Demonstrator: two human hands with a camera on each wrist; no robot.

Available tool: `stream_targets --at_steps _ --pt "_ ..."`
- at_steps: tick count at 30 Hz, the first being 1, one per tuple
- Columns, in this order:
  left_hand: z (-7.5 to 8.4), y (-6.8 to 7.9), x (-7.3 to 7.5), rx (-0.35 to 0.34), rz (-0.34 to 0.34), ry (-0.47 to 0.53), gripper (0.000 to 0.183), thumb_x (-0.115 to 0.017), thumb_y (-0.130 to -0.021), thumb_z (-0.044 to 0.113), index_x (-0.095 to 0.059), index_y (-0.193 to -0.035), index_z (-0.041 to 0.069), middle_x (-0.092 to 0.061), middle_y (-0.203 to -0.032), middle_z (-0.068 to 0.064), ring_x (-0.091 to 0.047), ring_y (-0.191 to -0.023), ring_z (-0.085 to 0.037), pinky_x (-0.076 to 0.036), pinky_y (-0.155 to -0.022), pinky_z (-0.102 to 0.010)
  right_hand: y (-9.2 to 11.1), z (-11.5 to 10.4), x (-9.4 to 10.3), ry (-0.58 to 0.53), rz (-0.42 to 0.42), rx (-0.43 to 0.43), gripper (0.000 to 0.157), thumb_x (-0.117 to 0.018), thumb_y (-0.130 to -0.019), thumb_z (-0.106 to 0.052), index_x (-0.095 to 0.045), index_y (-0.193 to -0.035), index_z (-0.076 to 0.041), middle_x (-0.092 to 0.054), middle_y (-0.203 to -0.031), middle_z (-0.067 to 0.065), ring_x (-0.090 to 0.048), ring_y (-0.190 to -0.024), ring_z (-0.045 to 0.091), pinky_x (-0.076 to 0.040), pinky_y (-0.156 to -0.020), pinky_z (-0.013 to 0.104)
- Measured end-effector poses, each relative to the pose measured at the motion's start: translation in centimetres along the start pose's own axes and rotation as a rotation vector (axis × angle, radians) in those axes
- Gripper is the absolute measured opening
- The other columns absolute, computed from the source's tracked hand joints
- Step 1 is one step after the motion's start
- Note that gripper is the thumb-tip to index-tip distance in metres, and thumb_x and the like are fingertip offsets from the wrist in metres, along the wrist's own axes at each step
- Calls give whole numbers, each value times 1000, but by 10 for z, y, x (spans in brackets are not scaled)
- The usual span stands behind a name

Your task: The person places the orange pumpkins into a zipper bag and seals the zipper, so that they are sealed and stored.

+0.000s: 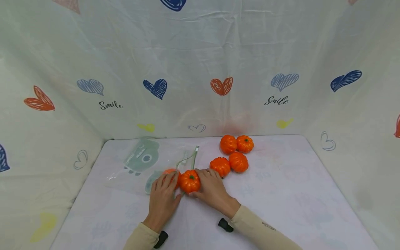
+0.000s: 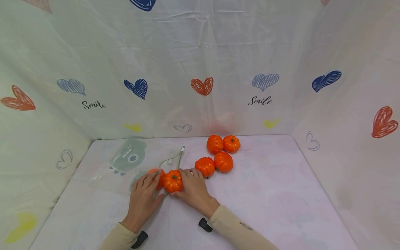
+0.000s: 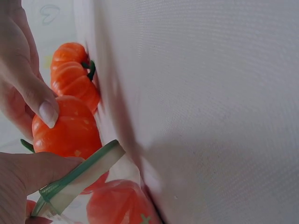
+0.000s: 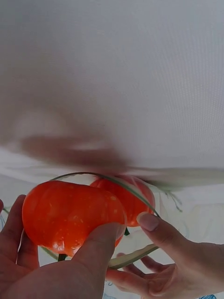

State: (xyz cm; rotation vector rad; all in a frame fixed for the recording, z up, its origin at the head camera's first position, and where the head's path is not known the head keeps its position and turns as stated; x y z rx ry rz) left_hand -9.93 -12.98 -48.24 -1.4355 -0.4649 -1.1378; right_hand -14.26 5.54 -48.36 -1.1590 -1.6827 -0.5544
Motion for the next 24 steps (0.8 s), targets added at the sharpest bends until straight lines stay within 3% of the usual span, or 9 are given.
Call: stream_targets --at_steps 24 --pt "-2 1 -2 -49 58 5 83 -104 -58 13 -70 -133 0 -68 -130 -12 -58 -118 -36 -48 -98 -50 -33 -11 -24 -22 -83 101 80 -89 -86 -39 -53 -148 -3 -64 -143 13 -56 -130 33 -41 -117 49"
Point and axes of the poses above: each hand's wrist, its own y-axis away from the middle knuckle, its own x-axis out of the back of the hand, z = x × y, the point moved 2 cm from there along -y, towards the middle knuckle
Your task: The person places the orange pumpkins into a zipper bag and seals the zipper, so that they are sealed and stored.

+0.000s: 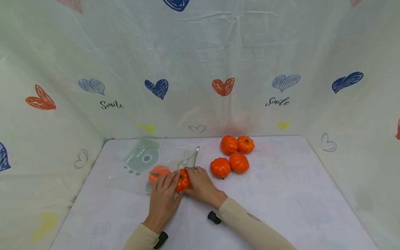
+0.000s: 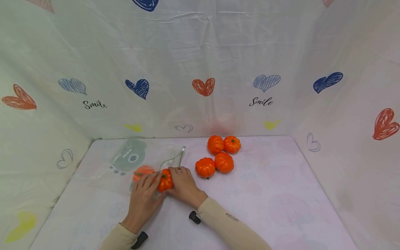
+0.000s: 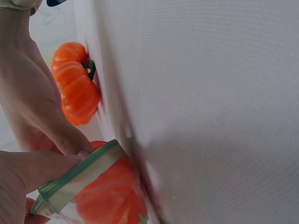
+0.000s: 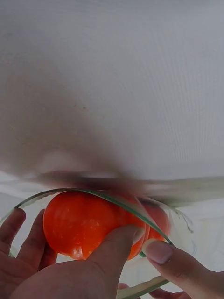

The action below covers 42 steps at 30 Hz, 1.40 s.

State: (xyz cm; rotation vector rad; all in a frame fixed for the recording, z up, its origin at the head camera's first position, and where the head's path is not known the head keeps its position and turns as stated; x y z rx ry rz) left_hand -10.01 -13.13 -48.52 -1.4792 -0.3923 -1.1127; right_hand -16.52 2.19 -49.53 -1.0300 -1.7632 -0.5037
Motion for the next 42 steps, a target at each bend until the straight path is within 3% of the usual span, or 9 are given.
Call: stream_targets --at_steps 11,17,23,32,42 --pt "1 -1 0 7 -39 -22 81 -103 -59 13 -71 -132 1 -67 -130 -13 -58 -118 -38 -49 -96 -52 -5 0 -4 59 -17 56 84 -85 -89 -45 -50 -155 -6 -61 -144 9 -51 -136 31 -38 -121 49" --pt "2 -3 0 10 -47 -22 83 -104 -60 14 -69 -135 1 -66 -130 -13 -58 -118 -37 -49 -97 -52 3 3 1 87 27 53 83 -86 -89 -43 -51 -155 -7 -62 -144 9 -52 -136 30 -40 -119 49" --pt "2 -4 0 16 -58 -17 84 -104 -58 12 -69 -135 1 -66 -133 -13 -58 -119 -37 -50 -98 -53 18 11 18 88 80 48 78 -86 -89 -40 -54 -152 -8 -61 -146 9 -52 -136 31 -41 -118 50" --pt "2 -2 -1 38 -103 -26 85 -104 -60 14 -68 -137 2 -65 -135 -12 -57 -121 -38 -49 -101 -53 42 29 46 -6 148 -11 73 -86 -90 -34 -55 -150 -6 -58 -146 11 -50 -135 33 -40 -117 54" --pt "0 0 -3 34 -80 -11 87 -104 -59 14 -68 -138 2 -66 -132 -12 -57 -119 -38 -49 -99 -53 71 63 68 -24 308 -100 69 -91 -85 -24 -59 -143 -2 -62 -140 14 -53 -128 37 -44 -112 58"
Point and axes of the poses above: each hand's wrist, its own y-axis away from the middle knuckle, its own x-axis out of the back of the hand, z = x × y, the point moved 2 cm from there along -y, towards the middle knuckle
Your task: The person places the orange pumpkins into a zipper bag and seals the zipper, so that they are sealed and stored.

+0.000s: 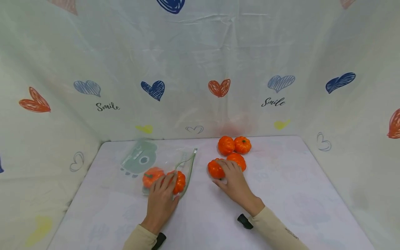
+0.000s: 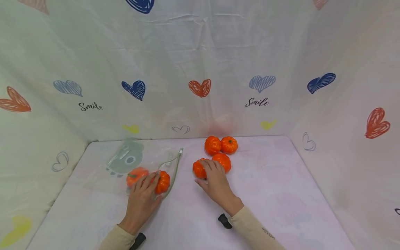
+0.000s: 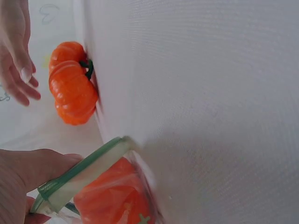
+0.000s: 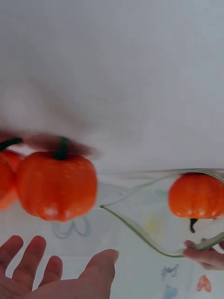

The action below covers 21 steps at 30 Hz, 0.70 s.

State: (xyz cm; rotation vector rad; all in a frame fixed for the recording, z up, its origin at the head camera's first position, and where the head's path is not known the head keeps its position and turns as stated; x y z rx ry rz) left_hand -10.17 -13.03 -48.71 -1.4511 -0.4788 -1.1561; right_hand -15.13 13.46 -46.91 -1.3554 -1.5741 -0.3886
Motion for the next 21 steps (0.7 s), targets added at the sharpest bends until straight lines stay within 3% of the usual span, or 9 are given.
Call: stream_targets --at_steps 11,21 --pt "-1 1 -1 12 -22 -5 87 -103 -61 14 -68 -139 2 -66 -133 -11 -57 -120 -39 -49 -101 -53 13 41 20 19 111 -108 67 -90 -85 -18 -58 -139 4 -60 -141 23 -51 -129 45 -43 -108 63" --pt "-2 1 0 14 -21 0 87 -103 -60 13 -68 -139 2 -65 -135 -11 -57 -121 -39 -49 -103 -54 19 72 29 84 89 -224 72 -86 -89 -20 -51 -145 10 -53 -143 31 -48 -130 51 -40 -109 67"
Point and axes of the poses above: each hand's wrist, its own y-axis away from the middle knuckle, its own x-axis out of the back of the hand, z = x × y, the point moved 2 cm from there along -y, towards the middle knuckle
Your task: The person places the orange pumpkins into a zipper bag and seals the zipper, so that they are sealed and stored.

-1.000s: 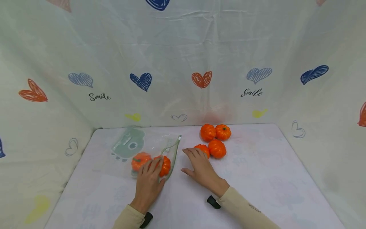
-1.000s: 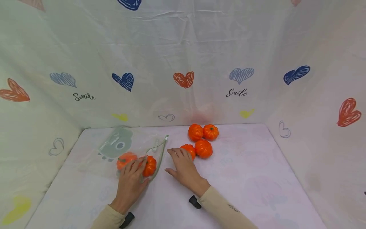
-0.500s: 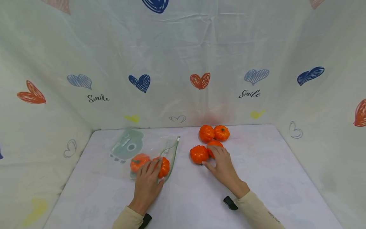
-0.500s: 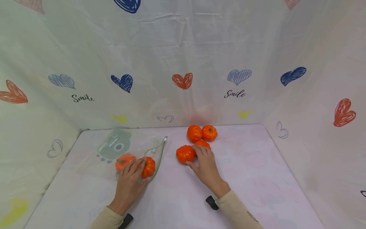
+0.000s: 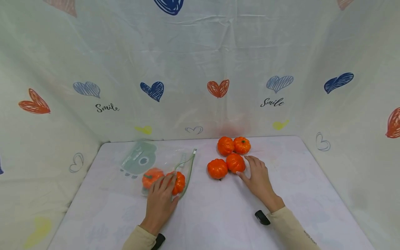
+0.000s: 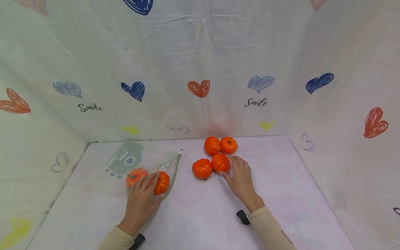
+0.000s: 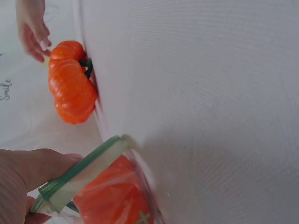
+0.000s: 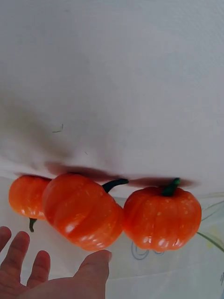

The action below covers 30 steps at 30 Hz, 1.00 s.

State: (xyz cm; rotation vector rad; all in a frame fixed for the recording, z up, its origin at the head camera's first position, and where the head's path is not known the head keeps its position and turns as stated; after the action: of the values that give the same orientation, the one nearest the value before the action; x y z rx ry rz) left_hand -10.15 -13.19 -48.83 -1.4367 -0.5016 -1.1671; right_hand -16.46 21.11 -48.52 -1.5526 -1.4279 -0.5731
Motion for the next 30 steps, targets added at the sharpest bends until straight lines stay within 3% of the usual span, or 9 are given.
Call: stream_targets --at_steps 12,20,30 --pt "-1 0 0 8 -4 13 87 -103 -61 12 -67 -139 2 -65 -136 -12 -57 -121 -40 -49 -103 -55 -5 20 -4 -43 -116 -107 77 -78 -96 -26 -40 -152 10 -44 -151 36 -43 -134 55 -36 -113 70" --pt "-1 0 0 13 -15 13 87 -103 -62 13 -67 -140 2 -65 -137 -12 -56 -123 -40 -48 -104 -55 -8 24 -11 -53 -189 -140 79 -77 -97 -26 -37 -155 9 -44 -153 35 -41 -138 55 -34 -116 71" --pt "-1 0 0 10 -13 4 87 -103 -62 14 -67 -140 3 -65 -136 -12 -56 -123 -40 -48 -104 -55 -12 27 -18 -81 -220 -153 81 -77 -97 -26 -35 -157 8 -46 -154 33 -42 -138 52 -34 -118 67"
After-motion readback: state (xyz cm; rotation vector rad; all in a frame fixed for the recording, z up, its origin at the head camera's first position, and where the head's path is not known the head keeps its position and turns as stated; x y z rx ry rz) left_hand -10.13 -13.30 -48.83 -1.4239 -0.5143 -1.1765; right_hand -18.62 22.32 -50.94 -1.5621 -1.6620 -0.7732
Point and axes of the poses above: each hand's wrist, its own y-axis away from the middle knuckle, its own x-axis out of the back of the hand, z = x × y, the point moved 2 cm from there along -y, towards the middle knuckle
